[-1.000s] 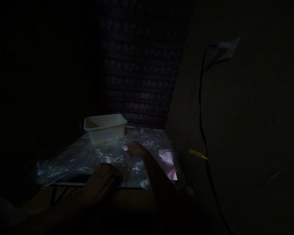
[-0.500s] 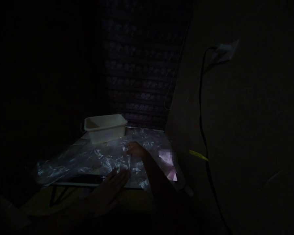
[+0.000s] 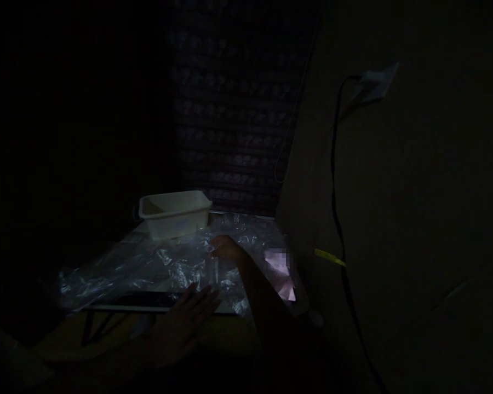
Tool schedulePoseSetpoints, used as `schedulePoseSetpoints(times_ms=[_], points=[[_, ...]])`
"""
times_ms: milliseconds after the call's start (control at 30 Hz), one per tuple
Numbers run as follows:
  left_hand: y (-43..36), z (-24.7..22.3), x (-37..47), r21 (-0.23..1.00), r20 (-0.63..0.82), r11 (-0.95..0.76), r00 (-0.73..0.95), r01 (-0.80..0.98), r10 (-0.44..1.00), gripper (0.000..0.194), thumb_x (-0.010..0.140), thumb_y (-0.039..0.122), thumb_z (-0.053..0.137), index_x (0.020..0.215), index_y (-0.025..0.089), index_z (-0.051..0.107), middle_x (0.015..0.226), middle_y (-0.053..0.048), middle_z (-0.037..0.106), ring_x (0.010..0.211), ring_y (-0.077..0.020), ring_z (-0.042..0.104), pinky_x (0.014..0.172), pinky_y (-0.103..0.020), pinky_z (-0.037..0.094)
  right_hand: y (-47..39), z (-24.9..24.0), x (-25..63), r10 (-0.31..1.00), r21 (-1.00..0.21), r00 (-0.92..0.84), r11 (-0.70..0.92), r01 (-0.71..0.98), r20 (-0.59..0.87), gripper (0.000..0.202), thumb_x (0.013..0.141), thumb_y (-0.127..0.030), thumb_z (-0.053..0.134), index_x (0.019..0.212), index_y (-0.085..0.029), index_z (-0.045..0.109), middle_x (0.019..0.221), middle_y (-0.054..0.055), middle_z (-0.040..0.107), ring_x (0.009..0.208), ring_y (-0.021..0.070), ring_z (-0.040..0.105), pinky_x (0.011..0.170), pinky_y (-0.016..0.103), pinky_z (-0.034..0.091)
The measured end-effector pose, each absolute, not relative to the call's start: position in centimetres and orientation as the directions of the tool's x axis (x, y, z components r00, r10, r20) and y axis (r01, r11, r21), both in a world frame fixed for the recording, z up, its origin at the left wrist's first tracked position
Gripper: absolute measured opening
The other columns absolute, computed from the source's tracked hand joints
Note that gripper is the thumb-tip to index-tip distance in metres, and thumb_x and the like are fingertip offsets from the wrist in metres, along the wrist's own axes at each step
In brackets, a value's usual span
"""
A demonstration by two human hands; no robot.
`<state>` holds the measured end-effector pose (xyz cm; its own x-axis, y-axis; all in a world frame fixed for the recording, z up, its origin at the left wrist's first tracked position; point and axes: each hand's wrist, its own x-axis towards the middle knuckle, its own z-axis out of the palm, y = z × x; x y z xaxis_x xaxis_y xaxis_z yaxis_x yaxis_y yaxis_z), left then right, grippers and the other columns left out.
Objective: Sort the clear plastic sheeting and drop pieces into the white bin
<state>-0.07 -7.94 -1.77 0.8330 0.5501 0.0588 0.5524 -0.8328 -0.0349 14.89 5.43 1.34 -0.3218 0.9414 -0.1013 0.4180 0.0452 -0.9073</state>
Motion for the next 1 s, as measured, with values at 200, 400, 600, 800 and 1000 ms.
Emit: schedulePoseSetpoints(times_ms=[200, 400, 600, 800, 1000], points=[[-8.06, -1.93, 0.07, -0.024, 0.075, -0.827, 0.826, 0.562, 0.559, 0.054, 0.074, 0.036, 0.023, 0.120, 0.020, 0.001, 0.127, -0.005, 0.010, 0.113, -0.0252, 0.002, 0.087, -0.049, 0.002, 5.80, 0.97, 14.85, 0.951, -0.942, -0.304, 0.048, 0.332, -0.059, 0.034, 0.047, -0.004, 0.057, 0.079, -0.012, 0.049, 0.043, -0.007, 0.043, 0.034, 0.0037, 0.038, 0.033, 0.015, 0.029], [-8.08, -1.90, 0.10, -0.023, 0.072, -0.828, 0.827, 0.560, 0.557, 0.055, 0.073, 0.037, 0.026, 0.120, 0.021, 0.002, 0.127, -0.005, 0.011, 0.112, -0.0271, 0.002, 0.086, -0.051, 0.003, 6.30, 0.48, 14.86, 0.957, -0.975, -0.290, 0.049, 0.219, -0.017, 0.042, 0.047, -0.006, 0.057, 0.087, -0.014, 0.045, 0.044, -0.007, 0.045, 0.035, 0.0052, 0.042, 0.033, 0.015, 0.029], [-8.08, -1.91, 0.01, -0.025, 0.080, -0.843, 0.842, 0.537, 0.534, 0.055, 0.073, 0.037, 0.026, 0.120, 0.022, 0.002, 0.126, -0.004, 0.012, 0.112, -0.0279, 0.003, 0.085, -0.052, 0.002, 6.30, 0.50, 14.78, 0.967, -0.978, -0.254, 0.072, 0.194, 0.021, 0.039, 0.050, -0.005, 0.054, 0.086, -0.015, 0.044, 0.045, -0.007, 0.046, 0.036, 0.0044, 0.042, 0.034, 0.015, 0.031], [-8.14, -1.49, 0.04, -0.005, 0.075, -0.848, 0.846, 0.530, 0.528, 0.053, 0.073, 0.040, 0.023, 0.120, 0.024, 0.002, 0.126, -0.004, 0.014, 0.112, -0.0281, 0.005, 0.085, -0.052, 0.004, 6.15, 0.87, 15.01, 0.970, -0.972, -0.243, 0.071, 0.225, 0.015, 0.040, 0.051, -0.007, 0.053, 0.089, -0.015, 0.042, 0.049, -0.006, 0.047, 0.037, 0.0045, 0.043, 0.036, 0.016, 0.031], [-8.16, -1.75, 0.18, 0.009, 0.070, -0.853, 0.851, 0.521, 0.521, 0.054, 0.073, 0.041, 0.022, 0.119, 0.024, 0.001, 0.126, -0.004, 0.012, 0.112, -0.0286, 0.005, 0.085, -0.052, 0.004, 6.38, 0.65, 15.20, 0.981, -0.957, -0.181, 0.115, 0.265, 0.068, 0.042, 0.049, -0.002, 0.051, 0.088, -0.016, 0.043, 0.049, -0.007, 0.045, 0.040, 0.0046, 0.040, 0.040, 0.017, 0.032]])
